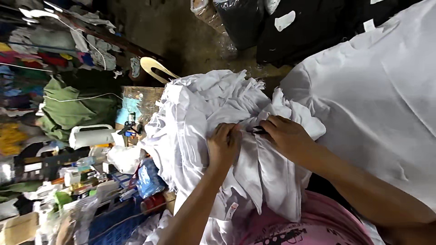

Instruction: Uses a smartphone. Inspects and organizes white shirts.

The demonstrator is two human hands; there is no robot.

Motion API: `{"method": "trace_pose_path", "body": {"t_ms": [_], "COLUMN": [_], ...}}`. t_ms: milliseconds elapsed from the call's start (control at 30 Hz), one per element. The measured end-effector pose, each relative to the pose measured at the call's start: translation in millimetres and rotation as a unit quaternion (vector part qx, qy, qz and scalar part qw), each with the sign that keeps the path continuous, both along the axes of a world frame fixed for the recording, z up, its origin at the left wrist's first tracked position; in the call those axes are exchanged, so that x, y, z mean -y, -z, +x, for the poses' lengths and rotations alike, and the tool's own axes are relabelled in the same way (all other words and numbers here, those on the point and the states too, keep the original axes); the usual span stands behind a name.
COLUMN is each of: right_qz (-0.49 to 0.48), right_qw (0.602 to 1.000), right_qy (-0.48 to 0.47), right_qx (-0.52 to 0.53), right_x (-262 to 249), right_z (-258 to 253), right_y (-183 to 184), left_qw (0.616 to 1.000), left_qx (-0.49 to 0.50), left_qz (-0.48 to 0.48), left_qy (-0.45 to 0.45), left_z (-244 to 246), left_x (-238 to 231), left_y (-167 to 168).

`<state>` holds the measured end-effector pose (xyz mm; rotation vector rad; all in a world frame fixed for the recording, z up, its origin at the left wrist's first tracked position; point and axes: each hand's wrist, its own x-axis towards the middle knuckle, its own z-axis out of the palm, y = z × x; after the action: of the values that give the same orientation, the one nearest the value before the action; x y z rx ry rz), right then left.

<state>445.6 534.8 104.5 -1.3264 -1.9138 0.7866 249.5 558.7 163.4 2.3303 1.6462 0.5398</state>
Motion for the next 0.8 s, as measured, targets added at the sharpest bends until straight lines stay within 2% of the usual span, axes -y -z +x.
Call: {"method": "trace_pose_path", "body": {"t_ms": [67, 167, 267, 300, 333, 400, 433, 467, 500, 567, 633, 700, 800], "right_qz": [0.021, 0.054, 0.071, 0.056, 0.026, -0.089, -0.156, -0.226, -0.263, -0.212, -0.092, 0.023, 0.089], "right_qw": [1.000, 0.998, 0.997, 0.996, 0.996, 0.990, 0.981, 0.966, 0.953, 0.964, 0.987, 0.994, 0.992], "right_qy": [-0.006, -0.014, 0.005, 0.014, 0.023, 0.005, -0.025, -0.070, -0.106, -0.115, -0.072, -0.053, -0.080], "right_qx": [0.011, 0.004, -0.041, -0.064, -0.085, -0.110, -0.109, -0.103, -0.102, -0.109, -0.107, -0.095, -0.051], "right_x": [-2, -7, -12, -12, -10, -1, 6, 13, 22, 45, 64, 74, 84], "right_z": [-6, -19, -16, -10, -2, 18, 26, 33, 35, 25, 3, -19, -41], "right_y": [-2, -2, 8, 10, 10, 10, 11, 8, 3, -5, -12, -13, -10], "left_qw": [1.000, 0.997, 0.996, 0.998, 0.991, 0.933, 0.909, 0.908, 0.926, 0.952, 0.962, 0.959, 0.927], "left_qx": [0.002, 0.005, 0.017, -0.009, -0.050, -0.106, -0.112, -0.099, -0.064, 0.016, 0.013, -0.089, -0.265], "left_qz": [0.020, 0.053, 0.030, -0.024, -0.124, -0.338, -0.396, -0.403, -0.370, -0.306, -0.268, -0.253, -0.245], "left_qy": [0.004, 0.063, 0.078, 0.049, 0.010, -0.063, -0.070, -0.053, -0.027, 0.002, -0.038, -0.093, -0.101], "left_z": [4, 9, 8, 6, 5, 8, 6, -1, -14, -47, -77, -98, -134], "left_x": [1, 10, 22, 29, 37, 50, 56, 62, 66, 53, 21, -18, -69], "left_y": [-1, 1, -2, -9, -19, -38, -43, -47, -50, -61, -79, -95, -92]}}
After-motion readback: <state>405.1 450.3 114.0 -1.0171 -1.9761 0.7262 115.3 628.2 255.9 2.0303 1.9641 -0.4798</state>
